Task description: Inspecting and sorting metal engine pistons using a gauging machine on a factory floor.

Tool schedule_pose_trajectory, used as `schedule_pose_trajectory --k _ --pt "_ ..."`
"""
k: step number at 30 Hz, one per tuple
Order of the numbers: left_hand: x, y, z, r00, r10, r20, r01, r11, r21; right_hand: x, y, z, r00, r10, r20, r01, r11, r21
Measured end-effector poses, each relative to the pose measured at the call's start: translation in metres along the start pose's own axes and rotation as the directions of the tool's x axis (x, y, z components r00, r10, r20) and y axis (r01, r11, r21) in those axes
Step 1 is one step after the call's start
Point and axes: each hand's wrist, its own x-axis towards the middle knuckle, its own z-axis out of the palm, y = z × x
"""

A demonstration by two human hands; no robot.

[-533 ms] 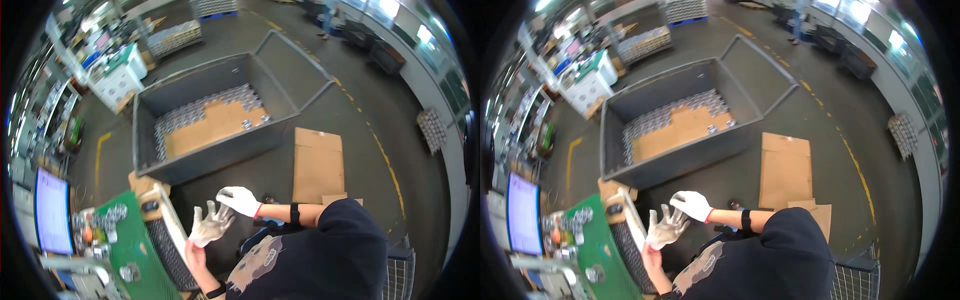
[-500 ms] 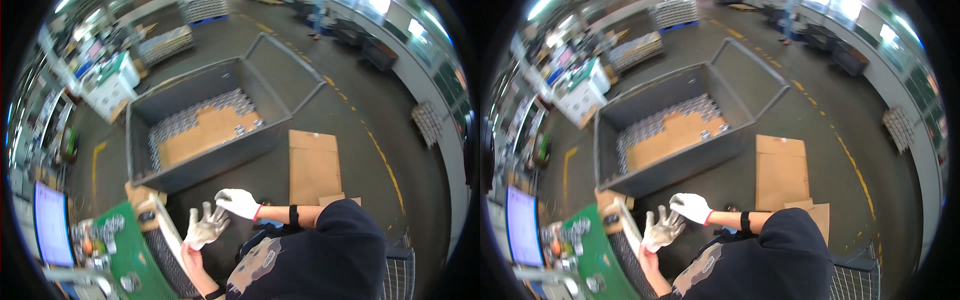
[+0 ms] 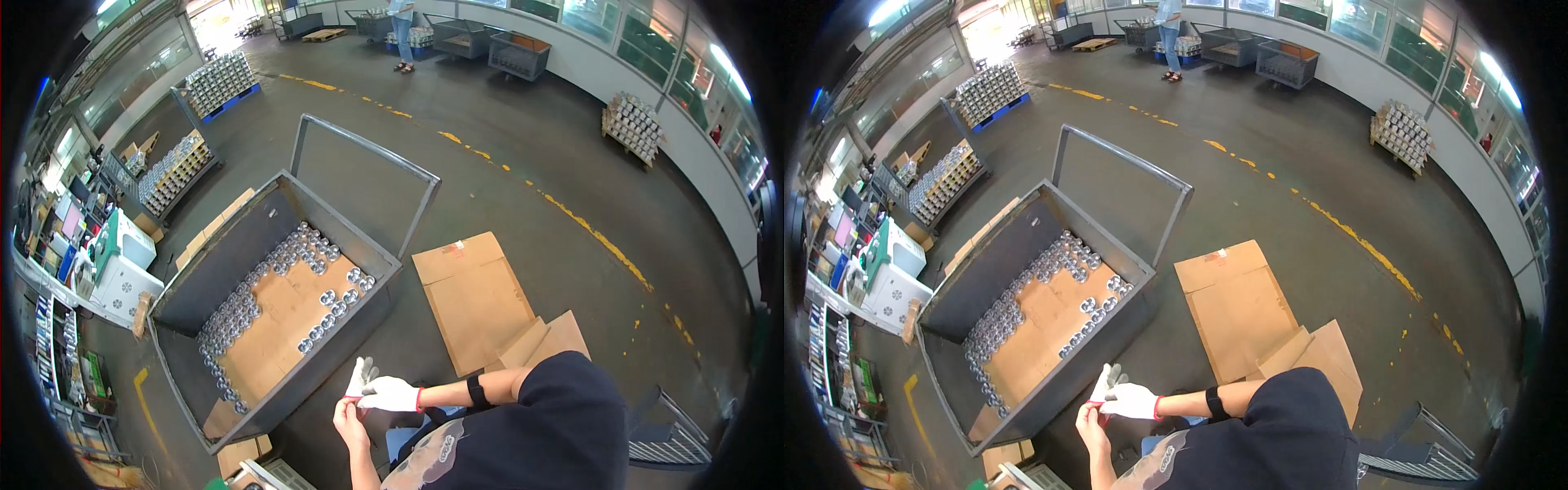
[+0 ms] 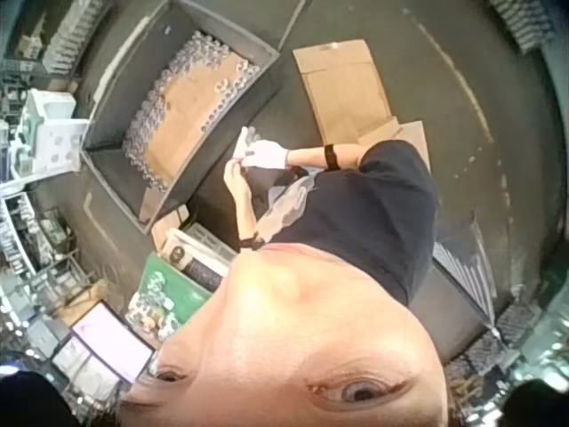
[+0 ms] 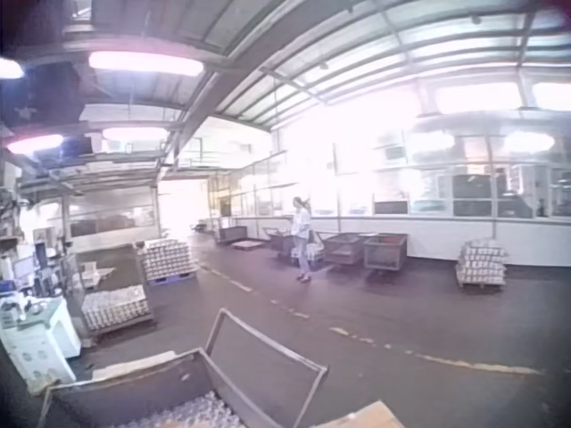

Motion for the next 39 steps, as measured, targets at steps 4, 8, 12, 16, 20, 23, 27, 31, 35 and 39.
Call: schedule_pose_trajectory --k 4,8,12,16,20,23,27,31,35,39 --pt "0.023 -0.003 -0.004 0.945 0.27 0.185 -0.326 0.732 0.598 0.022 -0.008 0.004 0.973 -0.184 -0.14 0.195 0.978 0.072" --pt "0.056 0.033 0.019 0.908 0.22 0.357 -0.274 0.956 0.107 0.049 -0.022 -0.001 0.877 -0.477 -0.059 0.434 0.839 -0.328" --pt "0.102 0.055 -0.005 0.857 0.026 0.515 0.078 0.981 -0.179 0.081 -0.046 -0.008 0.939 -0.329 0.096 0.342 0.873 -0.347" --pt "0.153 0.067 -0.054 0.79 -0.17 0.59 0.48 0.77 -0.421 0.12 -0.072 0.0 0.895 -0.431 -0.117 0.39 0.882 -0.264" --pt "0.173 0.108 -0.086 0.834 -0.018 0.552 0.354 0.784 -0.509 0.155 -0.099 0.001 0.937 -0.349 -0.029 0.336 0.92 -0.204" --pt "0.206 0.092 -0.089 0.884 -0.016 0.466 0.338 0.71 -0.617 0.171 -0.116 0.012 0.937 -0.343 -0.07 0.328 0.929 -0.173" --pt "0.24 0.072 -0.074 0.895 -0.048 0.444 0.374 0.624 -0.686 0.188 -0.114 0.014 0.93 -0.366 0.038 0.362 0.89 -0.278" --pt "0.224 0.088 -0.07 0.831 -0.142 0.538 0.549 0.373 -0.748 0.202 -0.104 0.033 0.934 -0.357 0.011 0.354 0.921 -0.165" --pt "0.23 0.067 -0.093 0.822 -0.36 0.442 0.57 0.491 -0.659 0.215 -0.108 0.038 0.927 -0.356 0.117 0.374 0.898 -0.233" --pt "0.259 0.023 -0.109 0.952 -0.186 0.242 0.304 0.652 -0.694 0.237 -0.108 0.028 0.859 -0.42 0.292 0.503 0.797 -0.334"
